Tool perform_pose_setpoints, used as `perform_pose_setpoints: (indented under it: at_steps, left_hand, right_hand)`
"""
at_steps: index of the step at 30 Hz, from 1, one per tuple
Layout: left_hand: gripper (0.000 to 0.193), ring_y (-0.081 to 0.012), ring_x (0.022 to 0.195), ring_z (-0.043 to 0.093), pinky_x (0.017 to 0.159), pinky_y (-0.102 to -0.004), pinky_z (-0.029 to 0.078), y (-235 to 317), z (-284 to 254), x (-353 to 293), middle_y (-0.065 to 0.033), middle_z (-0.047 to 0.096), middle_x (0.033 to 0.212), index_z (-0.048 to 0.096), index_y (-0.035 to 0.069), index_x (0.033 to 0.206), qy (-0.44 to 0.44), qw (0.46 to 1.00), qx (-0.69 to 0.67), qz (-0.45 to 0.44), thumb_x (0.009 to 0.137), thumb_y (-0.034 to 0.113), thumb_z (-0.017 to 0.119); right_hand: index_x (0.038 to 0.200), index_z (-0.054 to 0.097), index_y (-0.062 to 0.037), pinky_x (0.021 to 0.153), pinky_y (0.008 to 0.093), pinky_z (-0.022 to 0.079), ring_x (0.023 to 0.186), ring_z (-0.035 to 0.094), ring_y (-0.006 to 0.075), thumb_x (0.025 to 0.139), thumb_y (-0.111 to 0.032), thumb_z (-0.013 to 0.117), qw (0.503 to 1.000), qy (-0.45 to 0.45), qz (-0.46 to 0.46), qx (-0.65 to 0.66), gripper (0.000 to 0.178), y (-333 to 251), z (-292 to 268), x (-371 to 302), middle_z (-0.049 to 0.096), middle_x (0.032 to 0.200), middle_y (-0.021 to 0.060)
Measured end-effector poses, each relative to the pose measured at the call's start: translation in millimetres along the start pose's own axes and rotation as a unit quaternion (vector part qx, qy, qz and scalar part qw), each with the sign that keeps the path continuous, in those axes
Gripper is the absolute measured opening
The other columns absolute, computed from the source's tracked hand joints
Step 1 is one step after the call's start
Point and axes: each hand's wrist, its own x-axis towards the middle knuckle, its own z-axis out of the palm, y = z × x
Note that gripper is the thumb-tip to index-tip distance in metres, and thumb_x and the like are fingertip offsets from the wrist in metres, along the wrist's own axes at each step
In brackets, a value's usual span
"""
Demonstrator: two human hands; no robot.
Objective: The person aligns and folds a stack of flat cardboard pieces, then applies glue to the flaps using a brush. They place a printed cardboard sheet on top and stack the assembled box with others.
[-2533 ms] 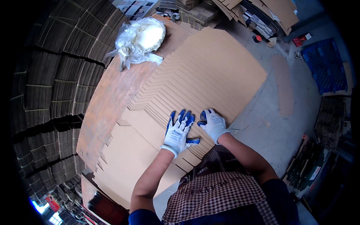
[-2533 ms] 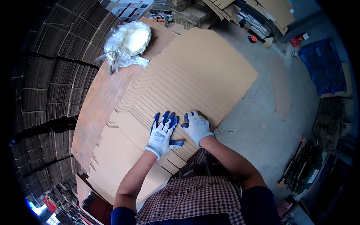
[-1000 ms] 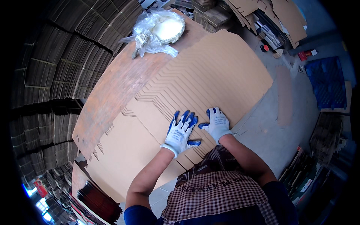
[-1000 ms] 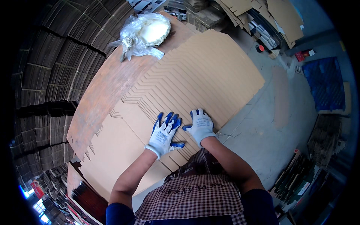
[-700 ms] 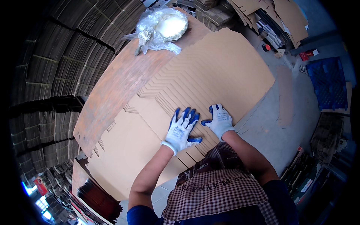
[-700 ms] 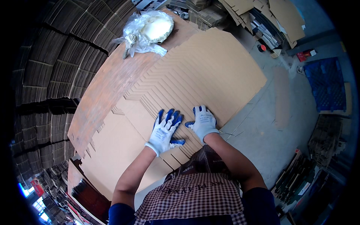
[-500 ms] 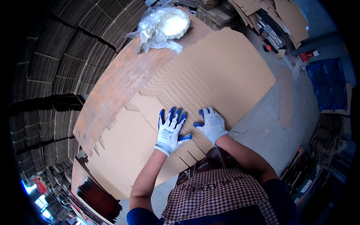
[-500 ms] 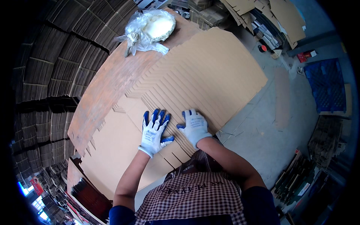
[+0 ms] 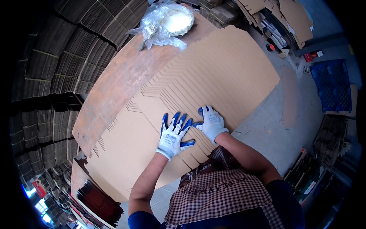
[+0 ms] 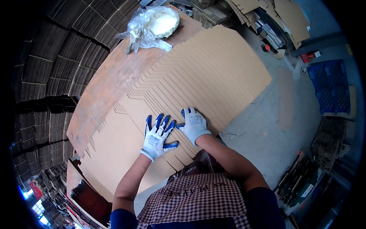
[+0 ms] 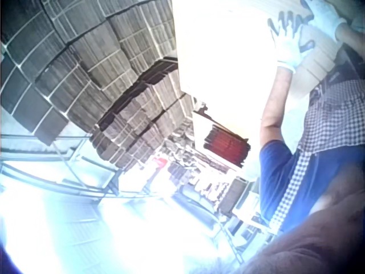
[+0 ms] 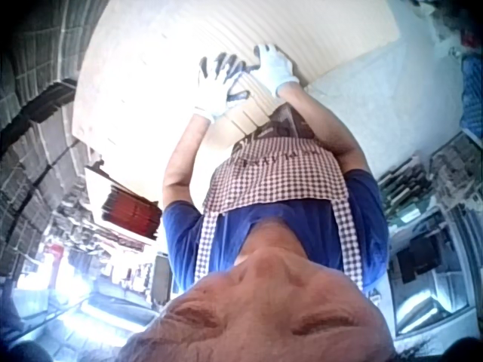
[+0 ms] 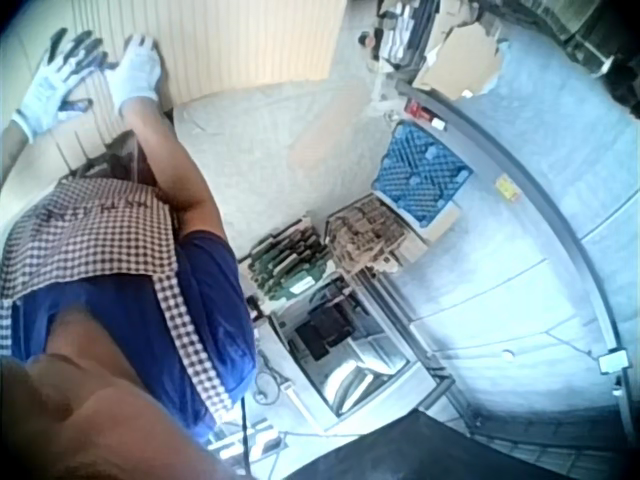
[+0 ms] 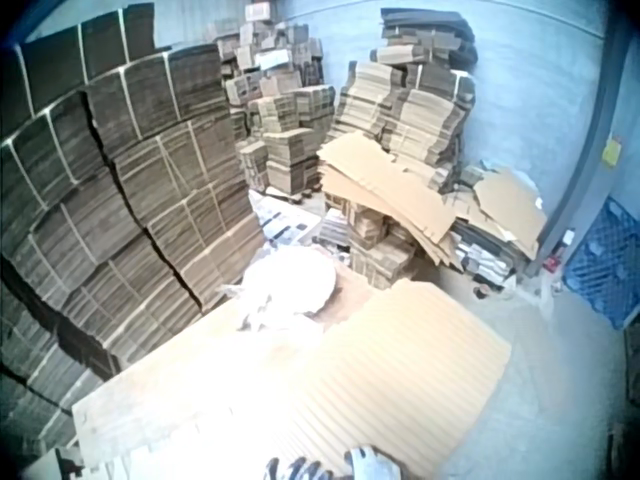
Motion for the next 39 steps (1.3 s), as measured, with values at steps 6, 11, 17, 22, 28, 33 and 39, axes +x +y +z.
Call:
perform_pose_setpoints:
  at_steps: [6,11,17,22,28,33,39]
  left_hand:
    - [0.091,-0.0323,0.148,0.028,0.121,-0.0619,0.007,6,-2,7,-0.0115,0.038,0.156,0.044,0.008,0.147,-0.003,1.0,-0.02,0.021,0.08,0.067,0.061]
    - [0.093,-0.0311,0.148,0.027,0.122,-0.0609,0.006,7,-1,7,-0.0115,0.039,0.155,0.042,0.007,0.148,-0.015,1.0,-0.011,0.016,0.08,0.068,0.061]
    - [0.094,-0.0313,0.149,0.027,0.122,-0.0607,0.005,5,0,1,-0.0114,0.038,0.156,0.041,0.007,0.149,-0.02,1.0,-0.002,0.017,0.08,0.068,0.061]
    - [0.093,-0.0313,0.149,0.027,0.122,-0.0611,0.005,5,-1,-2,-0.0118,0.037,0.157,0.042,0.008,0.149,-0.023,1.0,-0.001,0.015,0.08,0.068,0.06]
    - [0.092,-0.0321,0.148,0.027,0.121,-0.0612,0.006,4,-4,-5,-0.013,0.037,0.156,0.043,0.007,0.148,-0.022,1.0,0.001,0.022,0.08,0.067,0.06]
    - [0.093,-0.0333,0.148,0.027,0.121,-0.0612,0.006,5,-7,-6,-0.0151,0.038,0.155,0.043,0.006,0.147,-0.03,0.999,0.008,0.02,0.08,0.068,0.06]
    - [0.097,-0.0329,0.15,0.024,0.122,-0.0601,0.005,5,1,6,-0.0161,0.033,0.158,0.042,0.006,0.148,-0.033,0.999,0.018,0.008,0.078,0.07,0.06]
  right_hand:
    - [0.116,0.056,-0.0113,0.091,0.0447,0.051,0.109,0.061,0.0332,0.08,-0.03,0.079,1.0,-0.012,0.0,-0.01,0.047,-1,-1,2,0.057,0.12,0.014]
    - [0.117,0.055,-0.0112,0.09,0.0453,0.052,0.109,0.061,0.0336,0.08,-0.029,0.08,1.0,-0.016,0.006,-0.013,0.048,3,2,5,0.057,0.12,0.0145]
    - [0.117,0.055,-0.0114,0.09,0.0451,0.052,0.108,0.062,0.0336,0.08,-0.032,0.08,1.0,-0.018,0.005,-0.005,0.049,3,0,5,0.057,0.121,0.0145]
    - [0.117,0.055,-0.0116,0.09,0.0452,0.052,0.109,0.061,0.0335,0.08,-0.033,0.079,1.0,-0.021,0.008,-0.01,0.049,3,-2,5,0.057,0.121,0.0145]
    - [0.118,0.055,-0.0114,0.091,0.0452,0.051,0.11,0.061,0.0337,0.08,-0.034,0.08,1.0,-0.027,0.005,-0.003,0.05,5,2,7,0.057,0.121,0.0144]
    - [0.118,0.054,-0.0113,0.091,0.0454,0.051,0.11,0.06,0.0339,0.08,-0.033,0.079,1.0,-0.016,-0.006,0.0,0.05,6,3,6,0.057,0.121,0.0146]
    - [0.114,0.059,-0.0111,0.091,0.0435,0.051,0.109,0.061,0.0324,0.077,-0.03,0.082,1.0,0.0,-0.006,0.013,0.048,8,5,6,0.06,0.119,0.0123]
